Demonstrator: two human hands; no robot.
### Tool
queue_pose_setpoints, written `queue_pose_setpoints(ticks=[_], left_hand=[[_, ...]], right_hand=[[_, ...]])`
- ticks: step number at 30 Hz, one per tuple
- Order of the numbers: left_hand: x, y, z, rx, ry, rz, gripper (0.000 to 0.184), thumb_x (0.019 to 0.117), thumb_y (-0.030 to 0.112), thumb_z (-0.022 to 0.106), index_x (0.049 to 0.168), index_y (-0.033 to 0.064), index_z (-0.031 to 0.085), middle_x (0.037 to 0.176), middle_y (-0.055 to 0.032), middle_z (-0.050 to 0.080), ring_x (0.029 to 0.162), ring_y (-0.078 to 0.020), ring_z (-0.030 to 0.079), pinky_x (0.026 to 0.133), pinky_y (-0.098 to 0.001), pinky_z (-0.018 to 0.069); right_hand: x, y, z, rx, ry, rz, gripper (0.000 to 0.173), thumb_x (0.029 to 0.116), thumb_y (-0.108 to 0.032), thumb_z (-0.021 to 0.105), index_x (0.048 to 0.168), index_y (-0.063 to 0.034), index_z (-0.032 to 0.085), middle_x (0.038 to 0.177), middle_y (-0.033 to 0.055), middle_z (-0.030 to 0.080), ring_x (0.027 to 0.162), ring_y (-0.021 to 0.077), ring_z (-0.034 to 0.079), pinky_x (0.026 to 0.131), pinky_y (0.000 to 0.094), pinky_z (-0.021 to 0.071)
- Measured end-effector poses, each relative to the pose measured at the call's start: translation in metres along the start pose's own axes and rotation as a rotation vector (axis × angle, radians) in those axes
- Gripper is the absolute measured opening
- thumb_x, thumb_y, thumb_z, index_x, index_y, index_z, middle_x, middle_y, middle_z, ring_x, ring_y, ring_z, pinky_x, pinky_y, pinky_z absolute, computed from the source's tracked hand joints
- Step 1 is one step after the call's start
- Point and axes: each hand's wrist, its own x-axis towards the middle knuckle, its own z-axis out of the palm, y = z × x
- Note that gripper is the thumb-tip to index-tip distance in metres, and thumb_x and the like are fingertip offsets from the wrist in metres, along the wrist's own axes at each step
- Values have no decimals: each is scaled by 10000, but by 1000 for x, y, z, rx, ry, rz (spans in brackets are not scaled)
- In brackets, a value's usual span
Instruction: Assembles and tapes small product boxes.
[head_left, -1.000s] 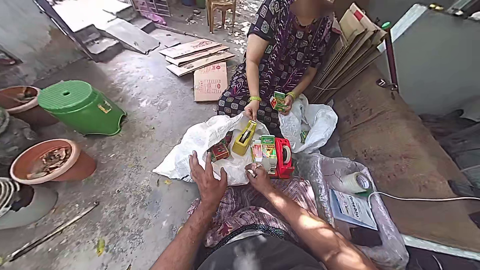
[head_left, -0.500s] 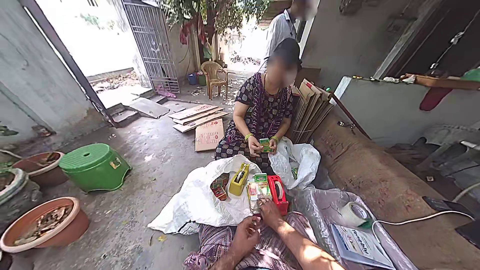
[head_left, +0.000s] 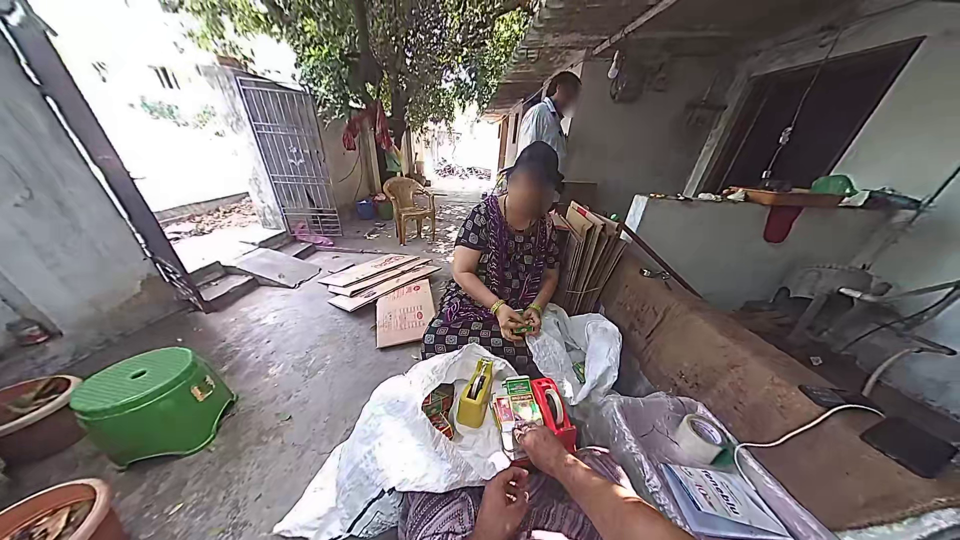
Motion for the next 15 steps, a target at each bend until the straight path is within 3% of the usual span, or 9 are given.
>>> queue_pose_setpoints(ticks=[6, 9, 11, 13, 15], left_hand=[[1, 0, -1, 1, 13, 18, 377, 910, 75, 659, 1282, 12, 651, 1150, -133, 716, 896, -206, 725, 823, -408, 617], [2, -2, -2, -24, 24, 0, 378, 912, 82, 662, 1284, 11, 645, 1166, -137, 712, 894, -209, 723, 832, -406, 612], [2, -4, -2, -31, 35, -8, 382, 911, 86, 667, 1285, 10, 647, 1165, -136, 716, 911, -211, 725, 842, -409, 612], [3, -4, -1, -31, 45, -24, 390, 908, 83, 665, 1289, 6, 644, 1161, -138, 720, 918, -215, 728, 845, -416, 613], [2, -2, -1, -39, 52, -42, 392, 904, 73, 669, 1289, 1, 642, 1155, -138, 723, 920, -217, 730, 851, -417, 613]], right_hand=[[-1, -7, -11, -60, -143, -62, 278, 980, 14, 508, 1218, 24, 651, 1199, 265, 668, 1144, 448, 641, 930, 625, 523], [-4, -9, -3, -56, -8, -60, 264, 989, 7, 497, 1173, 10, 687, 1164, 239, 698, 1107, 424, 670, 911, 587, 545], [-5, -9, 4, -63, 115, -48, 243, 969, 4, 526, 1113, -10, 721, 1066, 207, 729, 1048, 384, 700, 887, 542, 569], [-6, -9, 8, -38, 197, -15, 291, 967, -8, 527, 1169, -51, 731, 1031, 185, 739, 1033, 354, 712, 874, 507, 582], [-4, -10, 9, -1, 167, 49, 424, 985, -21, 488, 1363, -116, 657, 1124, 187, 726, 1104, 362, 688, 896, 513, 569]])
